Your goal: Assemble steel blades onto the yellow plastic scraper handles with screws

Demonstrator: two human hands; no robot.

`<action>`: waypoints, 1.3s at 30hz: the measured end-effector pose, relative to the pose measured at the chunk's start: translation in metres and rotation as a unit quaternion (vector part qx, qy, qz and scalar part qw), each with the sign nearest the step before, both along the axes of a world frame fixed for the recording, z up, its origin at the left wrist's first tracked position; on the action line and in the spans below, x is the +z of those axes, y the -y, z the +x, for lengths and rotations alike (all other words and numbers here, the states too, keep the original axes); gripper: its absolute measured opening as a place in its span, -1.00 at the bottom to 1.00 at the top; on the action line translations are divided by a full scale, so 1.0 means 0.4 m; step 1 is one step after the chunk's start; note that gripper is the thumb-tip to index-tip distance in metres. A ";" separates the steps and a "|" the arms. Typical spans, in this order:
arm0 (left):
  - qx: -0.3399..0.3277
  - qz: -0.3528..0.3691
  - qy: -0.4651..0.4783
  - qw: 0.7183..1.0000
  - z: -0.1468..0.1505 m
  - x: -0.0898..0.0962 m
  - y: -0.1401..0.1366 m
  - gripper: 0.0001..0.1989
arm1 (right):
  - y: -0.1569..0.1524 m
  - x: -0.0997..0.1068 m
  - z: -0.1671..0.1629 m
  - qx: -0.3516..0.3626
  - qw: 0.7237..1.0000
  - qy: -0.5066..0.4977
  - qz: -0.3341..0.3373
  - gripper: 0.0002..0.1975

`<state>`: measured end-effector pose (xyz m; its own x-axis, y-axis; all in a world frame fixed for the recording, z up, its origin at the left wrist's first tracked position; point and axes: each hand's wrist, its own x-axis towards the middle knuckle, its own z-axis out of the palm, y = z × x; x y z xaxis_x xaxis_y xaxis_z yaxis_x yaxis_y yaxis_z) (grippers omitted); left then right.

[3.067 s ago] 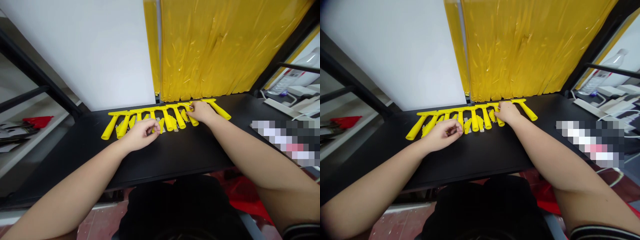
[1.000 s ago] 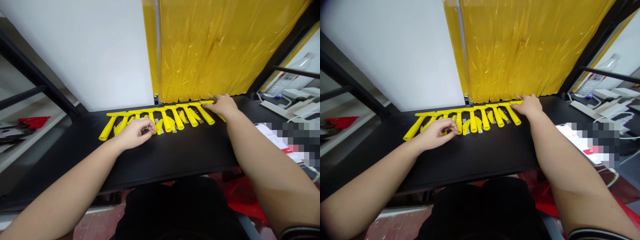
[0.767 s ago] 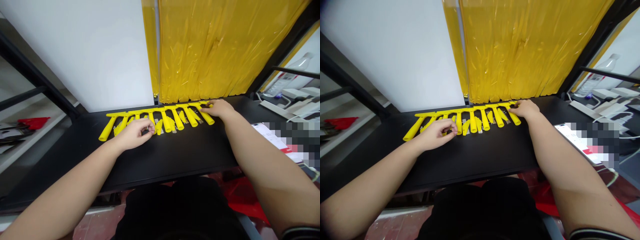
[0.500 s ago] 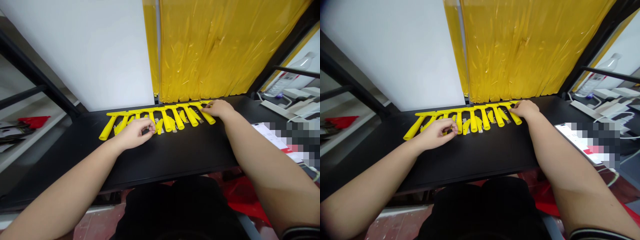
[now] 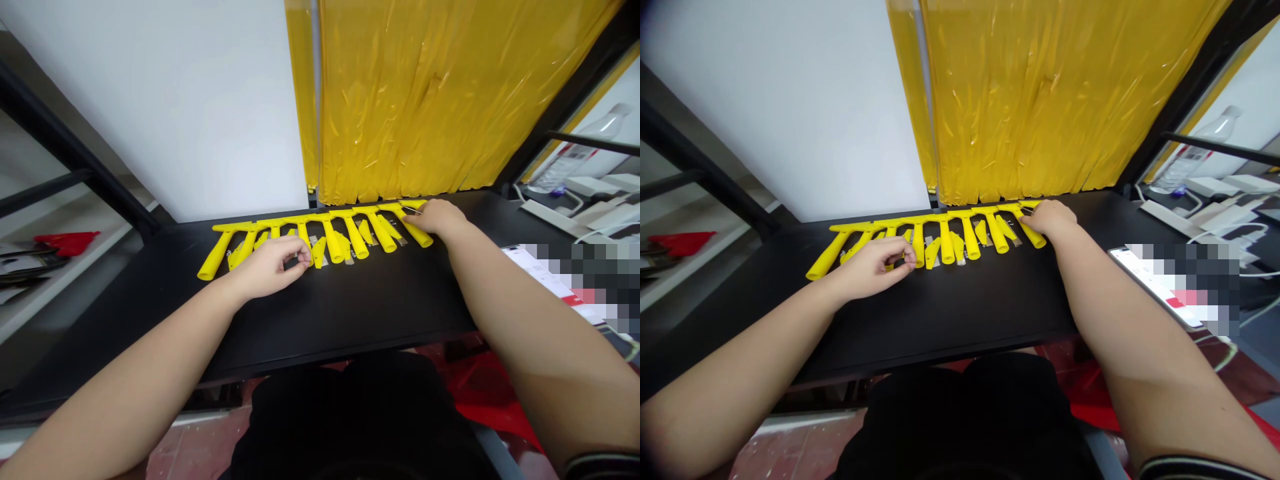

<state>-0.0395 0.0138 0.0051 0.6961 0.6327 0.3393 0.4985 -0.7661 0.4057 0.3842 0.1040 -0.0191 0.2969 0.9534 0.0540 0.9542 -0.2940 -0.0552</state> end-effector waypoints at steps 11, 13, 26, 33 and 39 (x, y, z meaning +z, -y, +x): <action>-0.008 -0.001 0.002 1.000 0.000 -0.003 -0.001 -0.92 | 0.008 0.008 -0.013 -0.012 1.000 0.007 -0.021 -0.32; -0.010 -0.001 0.001 1.000 0.001 -0.004 -0.003 -0.92 | 0.009 0.008 -0.013 -0.010 1.000 0.009 -0.018 -0.32; -0.009 0.000 -0.001 1.000 -0.001 -0.005 -0.004 -0.91 | 0.004 -0.005 -0.005 -0.022 1.000 -0.007 0.008 -0.35; -0.013 0.003 0.001 1.000 0.001 -0.006 -0.004 -0.91 | 0.014 0.008 -0.018 -0.039 0.999 -0.015 -0.007 -0.31; -0.014 -0.001 -0.004 1.000 0.002 -0.005 -0.004 -0.91 | 0.015 0.010 -0.023 -0.055 0.998 -0.013 -0.003 -0.29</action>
